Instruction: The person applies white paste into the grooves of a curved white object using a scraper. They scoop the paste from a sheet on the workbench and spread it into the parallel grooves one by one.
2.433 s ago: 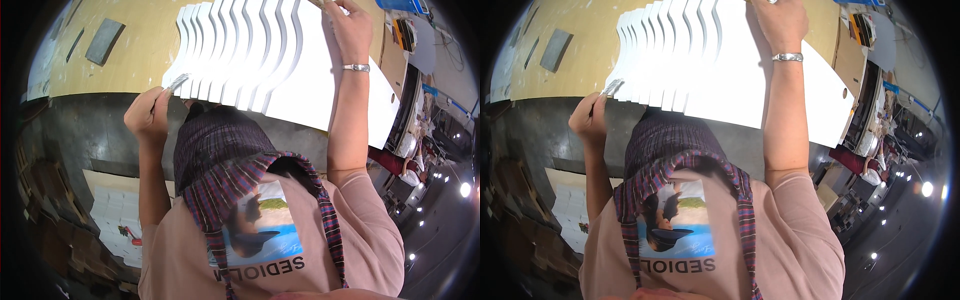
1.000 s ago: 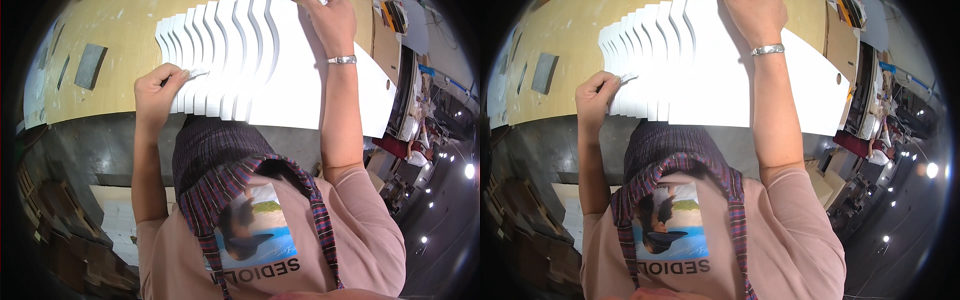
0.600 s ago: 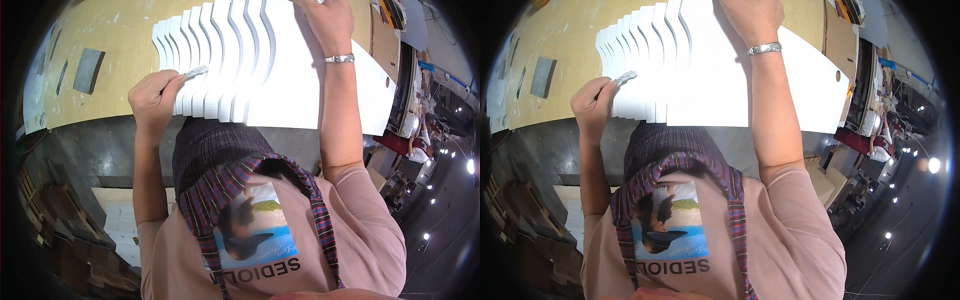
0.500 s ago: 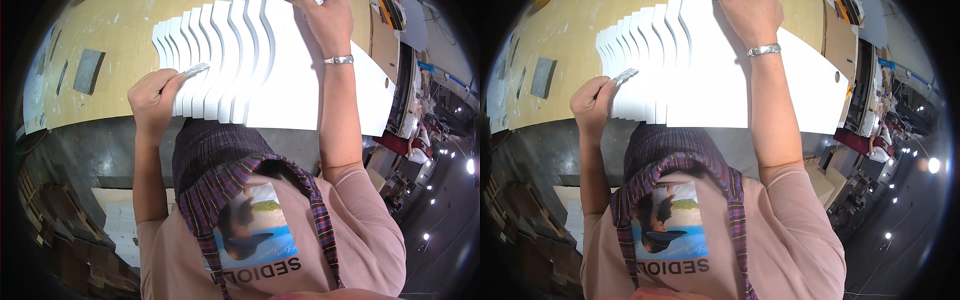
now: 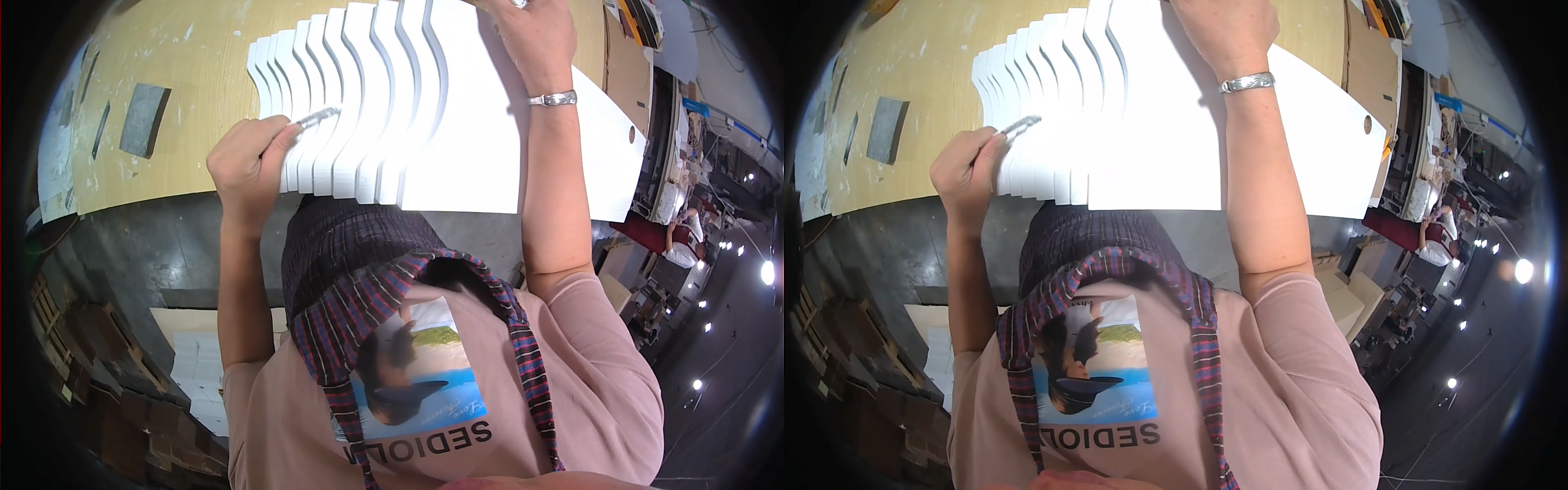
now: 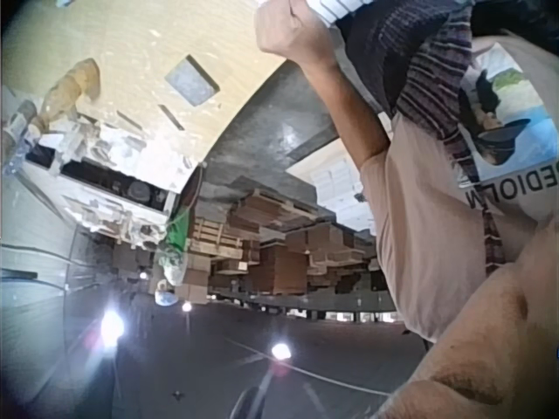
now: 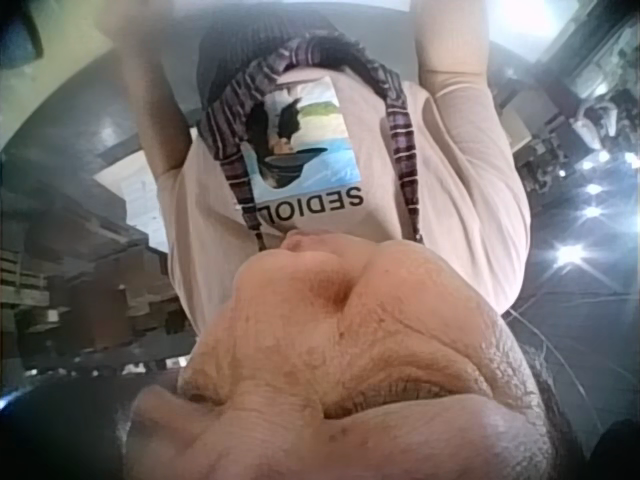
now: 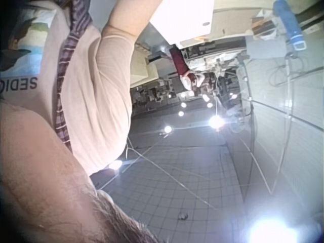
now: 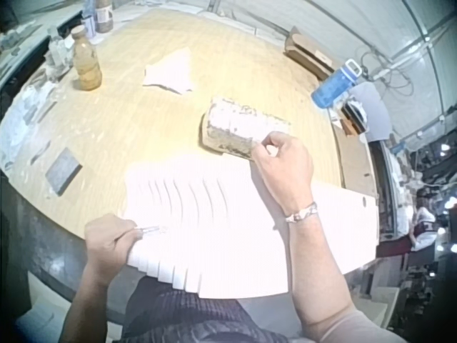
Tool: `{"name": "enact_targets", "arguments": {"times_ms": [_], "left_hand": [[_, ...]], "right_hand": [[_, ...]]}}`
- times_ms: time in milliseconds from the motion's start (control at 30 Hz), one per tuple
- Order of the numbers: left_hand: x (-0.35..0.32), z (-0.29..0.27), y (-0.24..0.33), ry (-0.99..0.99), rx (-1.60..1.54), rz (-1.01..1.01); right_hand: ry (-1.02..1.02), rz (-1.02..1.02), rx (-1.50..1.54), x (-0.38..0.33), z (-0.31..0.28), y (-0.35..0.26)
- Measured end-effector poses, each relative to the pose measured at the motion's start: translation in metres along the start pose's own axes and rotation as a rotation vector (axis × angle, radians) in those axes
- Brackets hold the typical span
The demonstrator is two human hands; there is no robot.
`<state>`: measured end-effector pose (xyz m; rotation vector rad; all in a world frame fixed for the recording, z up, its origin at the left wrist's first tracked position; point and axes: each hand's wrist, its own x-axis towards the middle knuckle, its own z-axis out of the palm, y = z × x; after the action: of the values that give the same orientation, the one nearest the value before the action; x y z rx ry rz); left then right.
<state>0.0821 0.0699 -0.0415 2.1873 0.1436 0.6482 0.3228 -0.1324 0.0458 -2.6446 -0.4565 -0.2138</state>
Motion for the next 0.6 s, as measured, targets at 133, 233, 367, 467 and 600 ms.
{"name": "enact_targets", "arguments": {"times_ms": [133,233,367,467,600], "left_hand": [[0.005,0.0,0.004,0.044,0.03,-0.012],[0.004,0.0,0.003,-0.018,0.018,0.06],[0.007,0.009,-0.002,0.051,0.034,0.059],[0.013,0.014,-0.002,0.129,0.054,0.025],[0.017,0.017,-0.005,0.124,0.053,0.074]], "right_hand": [[-0.008,0.001,-0.004,0.001,0.0,0.001],[0.004,-0.01,0.003,0.001,0.0,0.003],[0.006,-0.019,-0.002,0.001,0.001,0.002],[0.001,-0.008,0.004,0.001,0.0,0.002],[-0.013,0.012,-0.007,0.0,0.0,0.0]]}}
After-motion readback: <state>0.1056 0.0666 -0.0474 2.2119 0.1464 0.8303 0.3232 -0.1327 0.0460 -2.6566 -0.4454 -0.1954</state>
